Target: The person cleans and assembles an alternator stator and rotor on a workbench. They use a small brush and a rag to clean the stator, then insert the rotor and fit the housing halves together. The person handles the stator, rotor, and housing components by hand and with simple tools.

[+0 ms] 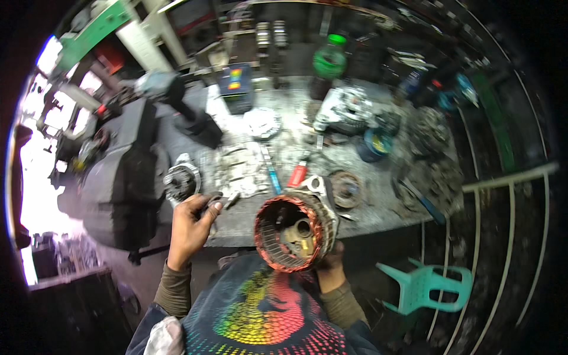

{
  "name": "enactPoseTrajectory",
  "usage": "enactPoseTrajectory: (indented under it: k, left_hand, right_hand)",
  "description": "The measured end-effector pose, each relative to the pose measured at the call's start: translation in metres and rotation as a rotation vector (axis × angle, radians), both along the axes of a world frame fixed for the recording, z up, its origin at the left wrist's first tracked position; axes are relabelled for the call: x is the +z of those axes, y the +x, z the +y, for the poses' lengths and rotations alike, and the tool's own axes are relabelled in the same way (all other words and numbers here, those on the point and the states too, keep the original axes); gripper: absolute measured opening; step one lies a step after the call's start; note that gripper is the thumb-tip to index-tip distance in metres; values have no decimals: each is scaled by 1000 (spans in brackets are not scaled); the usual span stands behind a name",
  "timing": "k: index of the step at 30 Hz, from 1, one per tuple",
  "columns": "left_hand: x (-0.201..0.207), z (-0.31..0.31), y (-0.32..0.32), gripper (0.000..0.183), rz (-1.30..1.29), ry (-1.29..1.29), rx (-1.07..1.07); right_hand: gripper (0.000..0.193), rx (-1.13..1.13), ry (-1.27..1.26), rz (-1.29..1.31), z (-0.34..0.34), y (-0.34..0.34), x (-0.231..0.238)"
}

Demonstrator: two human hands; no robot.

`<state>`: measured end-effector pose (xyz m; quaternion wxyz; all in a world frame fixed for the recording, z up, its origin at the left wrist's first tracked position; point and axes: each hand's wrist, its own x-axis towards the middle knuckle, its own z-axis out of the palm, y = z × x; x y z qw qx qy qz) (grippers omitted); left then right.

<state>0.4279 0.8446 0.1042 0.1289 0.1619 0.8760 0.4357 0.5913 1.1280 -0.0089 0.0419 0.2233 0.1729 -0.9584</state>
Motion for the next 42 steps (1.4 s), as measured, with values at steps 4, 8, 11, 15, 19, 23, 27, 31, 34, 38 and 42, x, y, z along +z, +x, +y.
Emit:
enactPoseTrajectory:
  k: [4, 8, 11, 15, 19, 23, 27, 31, 34, 38, 42]
  left_hand:
    - [-79, 40, -25, 32, 58, -268, -58]
    - [-101, 58, -32, 42, 309, -317, -84]
    - [-84, 68, -39, 45, 559, -295, -78]
    - [-72, 113, -44, 37, -8, 89, -56]
    - [-76, 163, -31, 31, -96, 171, -96]
    - [-80, 195, -31, 32, -159, 193, -49]
    - [-83, 224, -42, 33, -123, 91, -122]
    - [-72, 236, -34, 33, -182, 141, -52]
    - [-45, 243, -38, 32, -103, 218, -94]
    - [11, 255, -50, 34, -121, 244, -236]
    - [57, 267, -50, 33, -34, 327, -371]
  right_hand:
    - [67, -187, -143, 41, -8, 18, 22]
    - [67, -345, -244, 60, -3, 48, 30]
    - [67, -460, -294, 81, 11, 71, 22]
    - [66, -705, -195, 86, 52, 93, 17]
    - [59, -413, 5, 541, 101, 91, 26]
    - [59, -574, 151, 433, 124, 107, 43]
    - [60, -598, 248, 402, 143, 125, 47]
    - [62, -589, 307, 402, 165, 132, 49]
    - [63, -562, 276, 418, 182, 130, 50]
    - [74, -475, 151, 401, 202, 117, 42]
    - [77, -597, 398, 105, 199, 106, 33]
